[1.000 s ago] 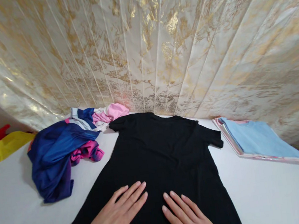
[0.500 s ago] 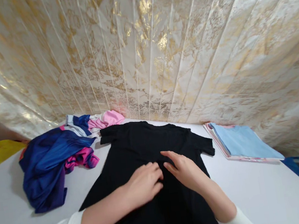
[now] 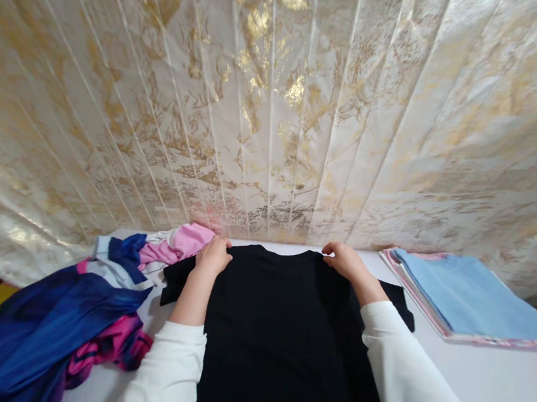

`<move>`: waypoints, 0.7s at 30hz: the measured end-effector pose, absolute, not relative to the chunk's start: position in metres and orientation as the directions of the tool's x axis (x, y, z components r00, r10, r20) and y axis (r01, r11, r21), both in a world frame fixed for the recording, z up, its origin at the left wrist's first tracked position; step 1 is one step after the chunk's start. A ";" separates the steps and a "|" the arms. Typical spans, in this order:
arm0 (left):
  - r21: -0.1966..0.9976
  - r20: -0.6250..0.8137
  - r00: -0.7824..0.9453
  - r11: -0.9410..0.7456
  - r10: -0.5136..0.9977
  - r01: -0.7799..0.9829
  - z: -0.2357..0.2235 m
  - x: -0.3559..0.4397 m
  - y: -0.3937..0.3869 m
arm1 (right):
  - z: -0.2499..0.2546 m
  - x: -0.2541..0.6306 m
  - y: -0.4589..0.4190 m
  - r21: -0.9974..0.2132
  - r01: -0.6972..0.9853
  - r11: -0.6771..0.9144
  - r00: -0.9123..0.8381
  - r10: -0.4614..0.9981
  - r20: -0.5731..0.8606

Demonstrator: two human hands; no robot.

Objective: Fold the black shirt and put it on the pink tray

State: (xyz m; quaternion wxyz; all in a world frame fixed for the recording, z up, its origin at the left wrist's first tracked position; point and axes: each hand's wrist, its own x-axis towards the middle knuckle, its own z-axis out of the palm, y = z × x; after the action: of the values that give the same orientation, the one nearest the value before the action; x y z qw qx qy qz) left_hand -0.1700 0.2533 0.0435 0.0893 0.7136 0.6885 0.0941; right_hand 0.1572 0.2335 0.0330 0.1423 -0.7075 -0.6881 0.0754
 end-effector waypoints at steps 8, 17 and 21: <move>0.238 -0.053 0.056 -0.042 0.997 0.970 0.023 -0.169 0.274 | 0.002 0.157 0.234 -0.240 0.968 -0.069 0.105 0.985 0.140; 0.293 0.045 0.084 -0.093 0.995 0.952 0.018 -0.170 0.274 | 0.002 0.154 0.233 -0.227 0.973 -0.045 0.086 0.981 0.175; 0.303 0.103 0.083 -0.111 0.991 0.946 0.014 -0.165 0.274 | -0.002 0.151 0.234 -0.207 0.978 -0.034 0.072 0.981 0.179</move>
State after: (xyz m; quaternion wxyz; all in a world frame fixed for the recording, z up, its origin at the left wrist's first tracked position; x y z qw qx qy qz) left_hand -0.1654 0.2743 0.0136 0.0790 0.7316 0.6622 0.1417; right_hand 0.1507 0.2344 -0.0016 0.1379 -0.7190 -0.6812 0.0064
